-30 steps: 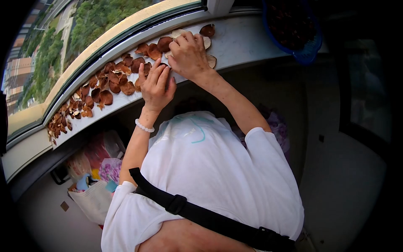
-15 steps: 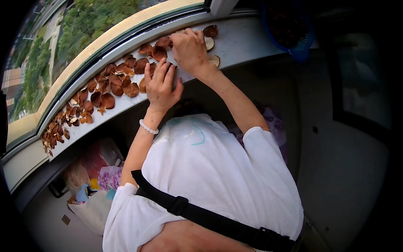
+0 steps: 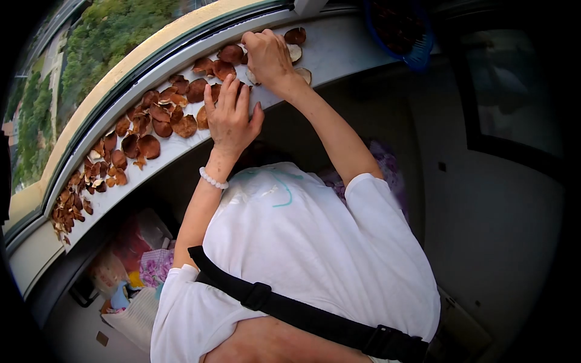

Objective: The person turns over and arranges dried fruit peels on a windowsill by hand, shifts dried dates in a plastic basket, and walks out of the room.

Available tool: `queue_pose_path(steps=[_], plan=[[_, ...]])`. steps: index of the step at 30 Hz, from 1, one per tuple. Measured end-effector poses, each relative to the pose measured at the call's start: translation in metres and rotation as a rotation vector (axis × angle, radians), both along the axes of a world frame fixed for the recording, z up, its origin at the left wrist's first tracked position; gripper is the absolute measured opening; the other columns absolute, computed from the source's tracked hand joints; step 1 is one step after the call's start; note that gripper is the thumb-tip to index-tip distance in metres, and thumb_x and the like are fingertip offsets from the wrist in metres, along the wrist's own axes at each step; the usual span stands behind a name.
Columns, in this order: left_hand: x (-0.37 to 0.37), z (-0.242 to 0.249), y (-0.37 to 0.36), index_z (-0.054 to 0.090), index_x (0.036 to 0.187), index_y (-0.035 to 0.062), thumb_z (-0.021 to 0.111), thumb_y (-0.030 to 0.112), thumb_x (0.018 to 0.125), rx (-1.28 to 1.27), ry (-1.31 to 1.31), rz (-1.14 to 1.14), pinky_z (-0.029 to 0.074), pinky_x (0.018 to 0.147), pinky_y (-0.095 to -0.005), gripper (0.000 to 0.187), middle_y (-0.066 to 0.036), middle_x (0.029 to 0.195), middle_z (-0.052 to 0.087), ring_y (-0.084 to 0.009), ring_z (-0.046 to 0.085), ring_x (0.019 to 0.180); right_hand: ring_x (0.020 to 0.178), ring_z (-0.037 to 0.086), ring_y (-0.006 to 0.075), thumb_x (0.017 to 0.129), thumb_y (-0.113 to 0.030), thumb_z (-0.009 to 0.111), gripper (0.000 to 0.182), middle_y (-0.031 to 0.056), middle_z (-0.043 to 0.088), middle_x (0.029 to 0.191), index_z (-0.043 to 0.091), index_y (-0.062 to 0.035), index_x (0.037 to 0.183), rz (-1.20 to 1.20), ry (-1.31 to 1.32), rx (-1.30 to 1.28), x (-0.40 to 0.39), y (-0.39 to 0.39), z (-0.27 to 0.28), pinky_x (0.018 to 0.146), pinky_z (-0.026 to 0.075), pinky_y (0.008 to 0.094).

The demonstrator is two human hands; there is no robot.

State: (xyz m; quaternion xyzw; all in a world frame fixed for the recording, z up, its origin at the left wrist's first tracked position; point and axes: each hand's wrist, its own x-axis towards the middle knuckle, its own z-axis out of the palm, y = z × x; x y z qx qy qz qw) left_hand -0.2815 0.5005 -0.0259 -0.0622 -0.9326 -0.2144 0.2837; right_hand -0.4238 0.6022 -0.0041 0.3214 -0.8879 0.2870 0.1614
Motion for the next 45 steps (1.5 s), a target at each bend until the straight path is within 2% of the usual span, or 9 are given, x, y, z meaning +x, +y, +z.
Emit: queue_pose_path(steps=[7, 14, 16, 21, 24, 31, 35, 38, 45], plan=[[0.000, -0.001, 0.000, 0.067, 0.109, -0.0009, 0.071, 0.022, 0.078, -0.004, 0.012, 0.007, 0.024, 0.116, -0.0562, 0.039, -0.018, 0.124, 0.062, -0.0304, 0.054, 0.128, 0.084, 0.064, 0.0359, 0.086, -0.003, 0.062, 0.010, 0.0143, 0.070, 0.086, 0.069, -0.0015, 0.093, 0.088, 0.157, 0.014, 0.001, 0.005, 0.006, 0.075, 0.051, 0.0468], [0.000, 0.001, 0.003, 0.067, 0.109, -0.0008, 0.073, 0.022, 0.077, -0.021, 0.017, 0.051, 0.025, 0.116, -0.0563, 0.040, -0.019, 0.125, 0.063, -0.0308, 0.054, 0.129, 0.086, 0.068, 0.0284, 0.090, -0.001, 0.062, 0.009, 0.0108, 0.071, 0.085, 0.068, -0.0007, 0.096, 0.297, -0.255, -0.191, 0.011, 0.022, 0.025, 0.074, 0.054, 0.0349], [-0.001, 0.000, 0.002, 0.067, 0.109, -0.0007, 0.074, 0.020, 0.076, -0.029, 0.025, 0.069, 0.026, 0.116, -0.0561, 0.039, -0.018, 0.123, 0.064, -0.0310, 0.055, 0.129, 0.085, 0.067, 0.0295, 0.088, 0.000, 0.063, 0.012, 0.0119, 0.071, 0.087, 0.068, -0.0009, 0.099, 0.221, -0.013, -0.195, 0.011, 0.031, 0.029, 0.073, 0.054, 0.0362], [-0.002, 0.002, 0.004, 0.067, 0.110, 0.0004, 0.074, 0.016, 0.076, -0.010, 0.025, 0.062, 0.028, 0.115, -0.0543, 0.038, -0.016, 0.121, 0.065, -0.0321, 0.057, 0.126, 0.111, 0.056, 0.0245, 0.076, -0.018, 0.077, 0.019, 0.0044, 0.065, 0.105, 0.069, -0.0086, 0.091, 0.340, 0.032, 0.123, 0.026, 0.056, 0.022, 0.095, 0.040, 0.0416], [0.000, 0.004, 0.006, 0.067, 0.109, 0.0004, 0.072, 0.014, 0.076, -0.014, 0.033, 0.081, 0.028, 0.115, -0.0533, 0.036, -0.015, 0.119, 0.066, -0.0322, 0.057, 0.126, 0.111, 0.056, 0.0241, 0.074, -0.018, 0.078, 0.022, 0.0047, 0.065, 0.107, 0.069, -0.0080, 0.092, 0.379, 0.077, 0.205, 0.029, 0.056, 0.014, 0.094, 0.041, 0.0421], [-0.002, 0.005, 0.007, 0.068, 0.107, 0.0001, 0.071, 0.011, 0.076, -0.029, 0.023, 0.095, 0.029, 0.116, -0.0531, 0.033, -0.014, 0.117, 0.066, -0.0318, 0.058, 0.126, 0.095, 0.062, 0.0265, 0.081, -0.008, 0.067, 0.008, 0.0075, 0.068, 0.084, 0.068, -0.0054, 0.088, 0.393, 0.202, -0.047, 0.010, 0.048, -0.002, 0.088, 0.045, 0.0404], [-0.002, 0.006, 0.009, 0.067, 0.108, -0.0001, 0.070, 0.010, 0.076, -0.031, 0.021, 0.103, 0.030, 0.115, -0.0529, 0.034, -0.014, 0.117, 0.066, -0.0318, 0.058, 0.126, 0.086, 0.063, 0.0302, 0.082, -0.001, 0.066, 0.010, 0.0099, 0.067, 0.086, 0.068, -0.0040, 0.091, 0.407, -0.031, -0.279, 0.000, 0.042, 0.002, 0.080, 0.048, 0.0414], [-0.002, 0.006, 0.008, 0.067, 0.110, -0.0003, 0.070, 0.011, 0.076, -0.023, 0.030, 0.104, 0.030, 0.116, -0.0527, 0.036, -0.015, 0.117, 0.066, -0.0317, 0.057, 0.127, 0.090, 0.062, 0.0306, 0.081, 0.000, 0.067, 0.009, 0.0096, 0.068, 0.090, 0.069, -0.0037, 0.089, 0.469, -0.094, -0.196, -0.005, 0.038, -0.008, 0.081, 0.049, 0.0418], [-0.001, 0.007, 0.009, 0.068, 0.113, 0.0018, 0.071, 0.013, 0.076, -0.026, 0.029, 0.103, 0.028, 0.116, -0.0529, 0.039, -0.015, 0.121, 0.065, -0.0329, 0.056, 0.129, 0.102, 0.060, 0.0309, 0.078, 0.000, 0.072, 0.017, 0.0102, 0.068, 0.101, 0.071, -0.0028, 0.094, 0.343, 0.076, -0.230, -0.013, 0.057, 0.003, 0.086, 0.051, 0.0398]])
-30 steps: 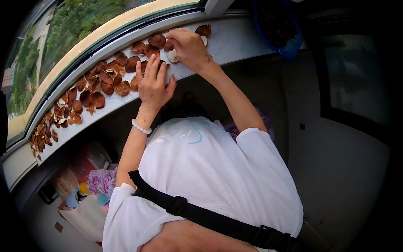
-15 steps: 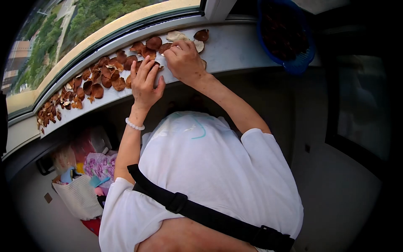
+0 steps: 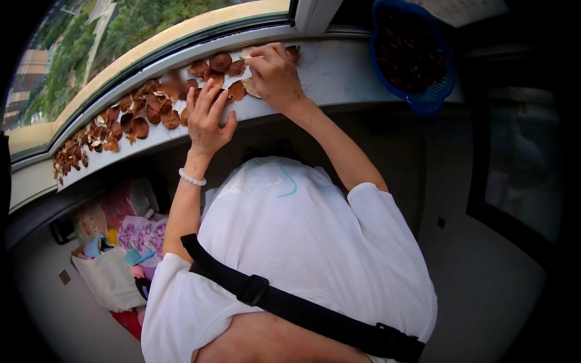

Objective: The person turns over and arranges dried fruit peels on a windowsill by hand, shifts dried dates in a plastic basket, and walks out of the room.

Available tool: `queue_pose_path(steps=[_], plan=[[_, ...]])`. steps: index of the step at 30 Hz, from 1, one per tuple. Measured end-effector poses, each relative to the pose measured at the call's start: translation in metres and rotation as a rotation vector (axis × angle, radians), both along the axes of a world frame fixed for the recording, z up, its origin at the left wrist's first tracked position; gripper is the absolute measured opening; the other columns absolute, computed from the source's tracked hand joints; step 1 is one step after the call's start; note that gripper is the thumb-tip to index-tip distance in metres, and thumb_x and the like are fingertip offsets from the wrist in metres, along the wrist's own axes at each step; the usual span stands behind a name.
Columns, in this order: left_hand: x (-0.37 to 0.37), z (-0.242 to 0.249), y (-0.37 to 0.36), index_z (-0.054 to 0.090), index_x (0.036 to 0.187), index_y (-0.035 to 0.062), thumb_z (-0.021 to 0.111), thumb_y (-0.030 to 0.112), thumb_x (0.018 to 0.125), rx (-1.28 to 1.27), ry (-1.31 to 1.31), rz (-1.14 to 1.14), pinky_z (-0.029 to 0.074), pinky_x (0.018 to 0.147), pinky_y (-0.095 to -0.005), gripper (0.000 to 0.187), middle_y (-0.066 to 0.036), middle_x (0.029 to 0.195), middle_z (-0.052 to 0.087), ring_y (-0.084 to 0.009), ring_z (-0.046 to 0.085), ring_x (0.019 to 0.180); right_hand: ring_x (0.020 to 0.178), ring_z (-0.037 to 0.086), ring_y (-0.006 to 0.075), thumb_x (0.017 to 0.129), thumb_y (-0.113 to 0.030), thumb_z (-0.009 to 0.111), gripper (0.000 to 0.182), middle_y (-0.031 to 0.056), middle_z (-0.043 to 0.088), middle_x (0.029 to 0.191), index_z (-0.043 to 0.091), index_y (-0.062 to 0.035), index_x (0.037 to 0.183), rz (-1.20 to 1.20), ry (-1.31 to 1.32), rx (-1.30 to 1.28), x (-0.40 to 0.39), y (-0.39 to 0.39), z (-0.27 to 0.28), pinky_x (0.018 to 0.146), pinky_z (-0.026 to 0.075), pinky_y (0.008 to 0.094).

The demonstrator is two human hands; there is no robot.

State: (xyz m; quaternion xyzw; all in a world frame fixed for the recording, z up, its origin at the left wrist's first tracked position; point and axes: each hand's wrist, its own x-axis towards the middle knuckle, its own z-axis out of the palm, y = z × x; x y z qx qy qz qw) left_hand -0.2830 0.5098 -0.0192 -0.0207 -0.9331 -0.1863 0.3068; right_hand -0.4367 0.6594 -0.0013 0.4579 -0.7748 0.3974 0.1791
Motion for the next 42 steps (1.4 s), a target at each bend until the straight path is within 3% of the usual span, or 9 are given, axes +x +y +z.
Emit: queue_pose_path(steps=[3, 11, 19, 21, 25, 30, 35, 38, 42], plan=[[0.000, 0.001, 0.000, 0.068, 0.114, 0.0047, 0.072, 0.016, 0.075, -0.011, -0.011, 0.000, 0.028, 0.115, -0.0541, 0.041, -0.015, 0.125, 0.063, -0.0334, 0.054, 0.131, 0.101, 0.060, 0.0312, 0.078, 0.000, 0.073, 0.018, 0.0104, 0.068, 0.101, 0.070, -0.0018, 0.096, -0.052, -0.026, 0.077, -0.002, 0.025, 0.007, 0.086, 0.051, 0.0392], [-0.001, 0.002, 0.001, 0.070, 0.116, 0.0078, 0.076, 0.022, 0.074, -0.067, -0.048, -0.006, 0.025, 0.115, -0.0558, 0.044, -0.014, 0.131, 0.061, -0.0329, 0.050, 0.134, 0.106, 0.055, 0.0258, 0.075, -0.019, 0.080, 0.023, 0.0069, 0.063, 0.106, 0.068, -0.0057, 0.090, -0.012, 0.012, 0.345, 0.037, 0.038, 0.006, 0.089, 0.044, 0.0395], [-0.001, 0.001, 0.001, 0.070, 0.115, 0.0076, 0.076, 0.021, 0.074, -0.065, -0.040, -0.003, 0.025, 0.115, -0.0557, 0.044, -0.014, 0.131, 0.061, -0.0326, 0.051, 0.134, 0.097, 0.059, 0.0273, 0.080, -0.009, 0.072, 0.013, 0.0082, 0.066, 0.090, 0.067, -0.0051, 0.091, -0.041, 0.062, 0.148, 0.024, 0.024, -0.010, 0.087, 0.045, 0.0410], [0.000, 0.001, 0.001, 0.070, 0.115, 0.0076, 0.076, 0.021, 0.074, -0.062, -0.039, -0.002, 0.025, 0.115, -0.0555, 0.043, -0.014, 0.131, 0.061, -0.0326, 0.051, 0.134, 0.092, 0.061, 0.0282, 0.082, -0.006, 0.069, 0.009, 0.0099, 0.068, 0.089, 0.067, -0.0045, 0.090, -0.082, -0.190, -0.049, 0.023, 0.020, -0.006, 0.086, 0.046, 0.0412], [0.000, 0.001, 0.001, 0.069, 0.115, 0.0068, 0.076, 0.021, 0.075, -0.068, -0.035, -0.004, 0.025, 0.116, -0.0551, 0.044, -0.014, 0.130, 0.061, -0.0324, 0.051, 0.134, 0.089, 0.062, 0.0287, 0.083, -0.007, 0.068, 0.009, 0.0103, 0.069, 0.090, 0.069, -0.0043, 0.091, -0.044, -0.221, 0.019, 0.019, 0.015, -0.001, 0.087, 0.045, 0.0411], [0.000, 0.000, 0.000, 0.069, 0.115, 0.0059, 0.075, 0.021, 0.076, -0.069, -0.021, -0.001, 0.024, 0.116, -0.0551, 0.043, -0.014, 0.130, 0.062, -0.0323, 0.051, 0.134, 0.097, 0.060, 0.0286, 0.080, -0.005, 0.072, 0.014, 0.0080, 0.067, 0.092, 0.071, -0.0040, 0.094, -0.108, 0.058, 0.152, 0.020, 0.016, 0.007, 0.086, 0.047, 0.0404], [0.001, -0.002, -0.002, 0.070, 0.110, 0.0033, 0.073, 0.023, 0.076, -0.055, 0.042, -0.008, 0.018, 0.120, -0.0562, 0.040, -0.016, 0.129, 0.063, -0.0327, 0.053, 0.132, 0.100, 0.058, 0.0294, 0.080, -0.006, 0.073, 0.014, 0.0085, 0.065, 0.102, 0.071, -0.0040, 0.094, -0.187, 0.006, 0.099, 0.012, 0.041, 0.014, 0.088, 0.048, 0.0407], [0.003, -0.004, -0.001, 0.069, 0.113, 0.0033, 0.072, 0.021, 0.076, -0.045, 0.086, -0.028, 0.017, 0.121, -0.0549, 0.041, -0.016, 0.132, 0.062, -0.0333, 0.053, 0.133, 0.104, 0.057, 0.0282, 0.076, -0.011, 0.078, 0.018, 0.0067, 0.063, 0.103, 0.071, -0.0062, 0.092, -0.100, -0.192, 0.162, 0.020, 0.065, 0.017, 0.089, 0.047, 0.0403], [0.006, 0.004, 0.013, 0.067, 0.121, 0.0043, 0.073, 0.012, 0.074, 0.018, 0.080, -0.094, 0.017, 0.122, -0.0517, 0.048, -0.016, 0.137, 0.060, -0.0347, 0.051, 0.135, 0.105, 0.057, 0.0274, 0.072, -0.012, 0.080, 0.028, 0.0062, 0.062, 0.108, 0.068, -0.0080, 0.097, 0.015, -0.080, 0.283, 0.046, 0.077, 0.017, 0.088, 0.047, 0.0409]])
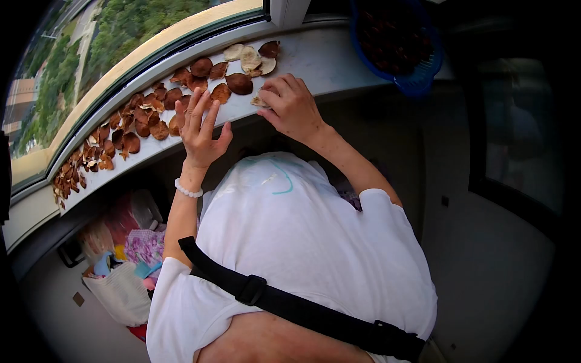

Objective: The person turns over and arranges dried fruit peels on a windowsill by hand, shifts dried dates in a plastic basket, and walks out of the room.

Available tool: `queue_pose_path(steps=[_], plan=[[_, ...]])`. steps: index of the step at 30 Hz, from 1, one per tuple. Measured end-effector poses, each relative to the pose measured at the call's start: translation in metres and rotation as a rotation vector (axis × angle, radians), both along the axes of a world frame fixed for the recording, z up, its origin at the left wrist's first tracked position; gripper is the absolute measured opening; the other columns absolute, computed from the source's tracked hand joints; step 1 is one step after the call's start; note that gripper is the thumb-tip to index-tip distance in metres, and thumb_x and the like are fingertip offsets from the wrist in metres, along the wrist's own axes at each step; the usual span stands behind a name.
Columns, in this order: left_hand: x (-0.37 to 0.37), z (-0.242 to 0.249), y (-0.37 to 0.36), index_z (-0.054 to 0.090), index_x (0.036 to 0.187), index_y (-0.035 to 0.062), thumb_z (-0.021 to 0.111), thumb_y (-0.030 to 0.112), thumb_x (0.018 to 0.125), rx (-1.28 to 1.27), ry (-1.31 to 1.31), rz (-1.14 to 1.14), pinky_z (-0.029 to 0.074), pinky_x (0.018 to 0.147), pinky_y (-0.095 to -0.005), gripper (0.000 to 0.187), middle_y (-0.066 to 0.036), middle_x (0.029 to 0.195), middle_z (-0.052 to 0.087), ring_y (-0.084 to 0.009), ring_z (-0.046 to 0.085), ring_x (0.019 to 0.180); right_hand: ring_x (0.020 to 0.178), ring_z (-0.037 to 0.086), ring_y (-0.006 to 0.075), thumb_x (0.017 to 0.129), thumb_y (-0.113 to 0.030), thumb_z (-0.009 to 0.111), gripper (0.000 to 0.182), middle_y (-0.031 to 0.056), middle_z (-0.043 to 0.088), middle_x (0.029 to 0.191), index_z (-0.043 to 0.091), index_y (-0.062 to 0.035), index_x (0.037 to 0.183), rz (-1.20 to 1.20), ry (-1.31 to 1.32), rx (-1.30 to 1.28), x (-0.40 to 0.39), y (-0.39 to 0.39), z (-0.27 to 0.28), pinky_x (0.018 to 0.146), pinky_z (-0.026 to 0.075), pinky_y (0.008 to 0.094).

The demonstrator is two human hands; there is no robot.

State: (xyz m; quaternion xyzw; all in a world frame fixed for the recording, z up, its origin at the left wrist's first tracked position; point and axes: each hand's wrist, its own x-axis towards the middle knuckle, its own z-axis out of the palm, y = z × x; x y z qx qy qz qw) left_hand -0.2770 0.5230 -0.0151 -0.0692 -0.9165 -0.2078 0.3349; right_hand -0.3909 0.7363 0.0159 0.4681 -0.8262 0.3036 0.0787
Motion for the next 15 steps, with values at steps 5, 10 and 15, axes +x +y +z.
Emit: queue_pose_path(steps=[5, 10, 15], plan=[[-0.024, 0.006, 0.033, 0.061, 0.132, 0.0042, 0.071, 0.012, 0.077, 0.069, -0.072, -0.161, 0.030, 0.117, -0.0507, 0.056, -0.018, 0.145, 0.052, -0.0378, 0.045, 0.139, 0.101, 0.058, 0.0296, 0.073, -0.005, 0.077, 0.033, 0.0088, 0.065, 0.107, 0.067, -0.0062, 0.105, 0.003, -0.008, -0.013, -0.005, 0.000, -0.015, 0.087, 0.048, 0.0404], [-0.037, -0.007, 0.035, 0.061, 0.128, 0.0011, 0.071, 0.015, 0.079, -0.014, -0.121, -0.095, 0.031, 0.117, -0.0510, 0.052, -0.019, 0.142, 0.054, -0.0361, 0.047, 0.137, 0.092, 0.064, 0.0307, 0.078, -0.005, 0.074, 0.028, 0.0118, 0.068, 0.095, 0.067, -0.0048, 0.106, -0.062, -0.116, -0.133, -0.023, 0.004, -0.020, 0.082, 0.051, 0.0401], [-0.038, -0.008, 0.035, 0.064, 0.120, -0.0025, 0.070, 0.016, 0.079, -0.041, -0.121, -0.094, 0.037, 0.113, -0.0501, 0.045, -0.021, 0.135, 0.058, -0.0359, 0.052, 0.132, 0.088, 0.066, 0.0369, 0.084, -0.006, 0.071, 0.026, 0.0176, 0.068, 0.097, 0.066, -0.0006, 0.108, -0.334, -0.234, -0.299, -0.046, 0.005, -0.023, 0.078, 0.054, 0.0419]])
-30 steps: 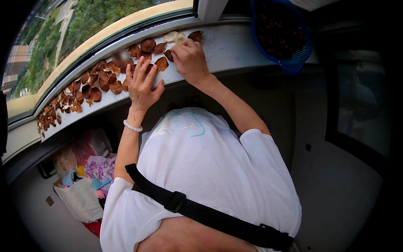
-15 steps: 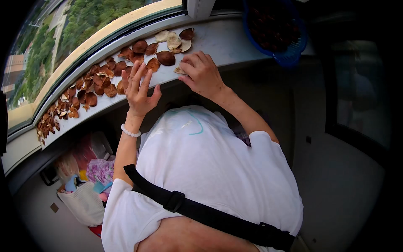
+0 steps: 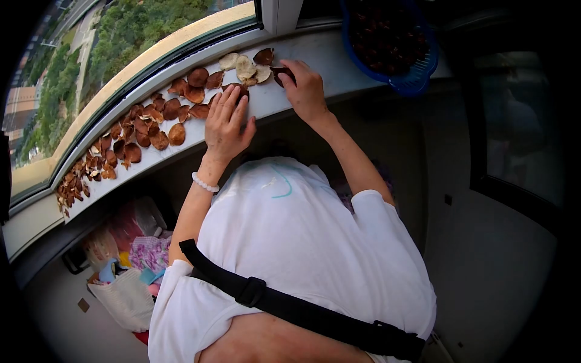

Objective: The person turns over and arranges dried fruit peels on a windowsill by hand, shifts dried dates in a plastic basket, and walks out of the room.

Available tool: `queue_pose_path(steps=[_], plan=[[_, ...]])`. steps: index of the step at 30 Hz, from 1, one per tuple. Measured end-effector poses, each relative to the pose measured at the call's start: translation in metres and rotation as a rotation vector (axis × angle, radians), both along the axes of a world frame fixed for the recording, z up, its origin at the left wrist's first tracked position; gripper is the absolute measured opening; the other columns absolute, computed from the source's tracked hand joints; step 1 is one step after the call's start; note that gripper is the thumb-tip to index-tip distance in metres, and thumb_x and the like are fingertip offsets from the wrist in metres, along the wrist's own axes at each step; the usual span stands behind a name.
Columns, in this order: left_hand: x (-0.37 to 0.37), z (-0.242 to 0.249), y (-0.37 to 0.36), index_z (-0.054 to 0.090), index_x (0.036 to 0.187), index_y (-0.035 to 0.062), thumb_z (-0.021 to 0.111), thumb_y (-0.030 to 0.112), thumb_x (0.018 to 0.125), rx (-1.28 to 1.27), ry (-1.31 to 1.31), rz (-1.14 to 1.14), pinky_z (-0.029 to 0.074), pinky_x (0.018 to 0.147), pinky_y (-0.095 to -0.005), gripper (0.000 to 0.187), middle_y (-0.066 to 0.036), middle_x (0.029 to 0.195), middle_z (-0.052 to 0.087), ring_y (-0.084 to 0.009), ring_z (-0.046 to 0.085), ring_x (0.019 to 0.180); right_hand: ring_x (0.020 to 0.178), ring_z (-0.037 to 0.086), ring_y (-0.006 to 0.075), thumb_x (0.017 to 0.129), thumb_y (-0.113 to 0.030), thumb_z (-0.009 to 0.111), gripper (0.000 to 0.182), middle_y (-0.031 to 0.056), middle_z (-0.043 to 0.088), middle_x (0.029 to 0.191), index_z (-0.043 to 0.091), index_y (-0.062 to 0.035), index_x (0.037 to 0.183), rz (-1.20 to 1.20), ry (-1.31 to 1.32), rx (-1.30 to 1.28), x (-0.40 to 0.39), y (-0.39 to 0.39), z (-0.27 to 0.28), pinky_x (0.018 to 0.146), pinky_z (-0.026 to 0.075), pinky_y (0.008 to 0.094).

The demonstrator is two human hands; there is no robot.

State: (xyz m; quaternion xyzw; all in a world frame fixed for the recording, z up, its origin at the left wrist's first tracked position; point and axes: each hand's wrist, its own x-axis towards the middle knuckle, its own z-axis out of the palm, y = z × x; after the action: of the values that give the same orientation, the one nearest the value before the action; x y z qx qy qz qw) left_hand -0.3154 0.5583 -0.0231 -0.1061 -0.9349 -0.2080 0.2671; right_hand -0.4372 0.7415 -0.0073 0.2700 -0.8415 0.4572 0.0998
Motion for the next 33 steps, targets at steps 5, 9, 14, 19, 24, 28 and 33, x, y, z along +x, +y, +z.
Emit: queue_pose_path(steps=[5, 9, 14, 19, 24, 28, 33], plan=[[0.000, -0.001, -0.001, 0.065, 0.115, -0.0055, 0.068, 0.018, 0.080, -0.001, 0.025, -0.011, 0.041, 0.111, -0.0485, 0.042, -0.023, 0.132, 0.059, -0.0363, 0.054, 0.129, 0.102, 0.061, 0.0323, 0.082, -0.007, 0.071, 0.021, 0.0093, 0.066, 0.107, 0.067, -0.0035, 0.102, -0.161, 0.305, 0.217, -0.012, -0.007, 0.002, 0.082, 0.052, 0.0421], [0.000, 0.001, 0.002, 0.065, 0.114, -0.0061, 0.068, 0.017, 0.080, 0.014, 0.041, 0.002, 0.040, 0.111, -0.0486, 0.041, -0.024, 0.131, 0.059, -0.0369, 0.054, 0.129, 0.109, 0.055, 0.0285, 0.079, -0.012, 0.074, 0.022, 0.0048, 0.065, 0.110, 0.068, -0.0069, 0.099, -0.003, 0.421, 0.274, -0.011, -0.033, 0.010, 0.090, 0.046, 0.0425], [0.001, 0.000, 0.002, 0.065, 0.118, -0.0028, 0.071, 0.013, 0.077, 0.045, 0.053, 0.022, 0.042, 0.109, -0.0497, 0.044, -0.022, 0.133, 0.059, -0.0372, 0.055, 0.128, 0.112, 0.056, 0.0290, 0.081, -0.012, 0.073, 0.034, 0.0077, 0.067, 0.111, 0.066, -0.0041, 0.113, 0.161, 0.308, 0.436, -0.016, -0.066, 0.016, 0.097, 0.043, 0.0430], [0.002, -0.001, 0.001, 0.065, 0.116, -0.0035, 0.071, 0.014, 0.076, 0.053, 0.037, 0.038, 0.041, 0.110, -0.0494, 0.045, -0.022, 0.133, 0.058, -0.0369, 0.055, 0.128, 0.114, 0.054, 0.0302, 0.081, -0.009, 0.071, 0.034, 0.0092, 0.065, 0.108, 0.065, -0.0034, 0.114, 0.231, 0.290, 0.422, -0.020, -0.069, 0.009, 0.098, 0.042, 0.0435], [0.001, -0.001, 0.001, 0.065, 0.115, -0.0039, 0.071, 0.014, 0.075, 0.057, 0.034, 0.034, 0.040, 0.110, -0.0492, 0.044, -0.022, 0.132, 0.058, -0.0365, 0.054, 0.128, 0.094, 0.062, 0.0303, 0.079, -0.003, 0.071, 0.026, 0.0095, 0.062, 0.101, 0.063, -0.0011, 0.104, 0.271, 0.245, 0.133, -0.017, -0.065, 0.017, 0.081, 0.052, 0.0394], [0.001, 0.000, 0.001, 0.065, 0.115, -0.0045, 0.071, 0.014, 0.075, 0.055, 0.022, 0.017, 0.040, 0.111, -0.0493, 0.045, -0.022, 0.132, 0.058, -0.0369, 0.054, 0.128, 0.085, 0.064, 0.0297, 0.076, 0.000, 0.071, 0.020, 0.0100, 0.062, 0.101, 0.061, -0.0015, 0.093, 0.292, 0.372, 0.096, -0.012, -0.060, 0.012, 0.073, 0.054, 0.0376], [0.001, -0.001, 0.000, 0.064, 0.116, -0.0056, 0.071, 0.014, 0.074, 0.076, 0.024, 0.013, 0.040, 0.111, -0.0495, 0.046, -0.022, 0.132, 0.058, -0.0375, 0.054, 0.129, 0.096, 0.063, 0.0315, 0.074, -0.003, 0.066, 0.014, 0.0118, 0.061, 0.099, 0.061, -0.0010, 0.087, 0.402, 0.465, 0.157, 0.009, -0.049, -0.002, 0.082, 0.054, 0.0403]])
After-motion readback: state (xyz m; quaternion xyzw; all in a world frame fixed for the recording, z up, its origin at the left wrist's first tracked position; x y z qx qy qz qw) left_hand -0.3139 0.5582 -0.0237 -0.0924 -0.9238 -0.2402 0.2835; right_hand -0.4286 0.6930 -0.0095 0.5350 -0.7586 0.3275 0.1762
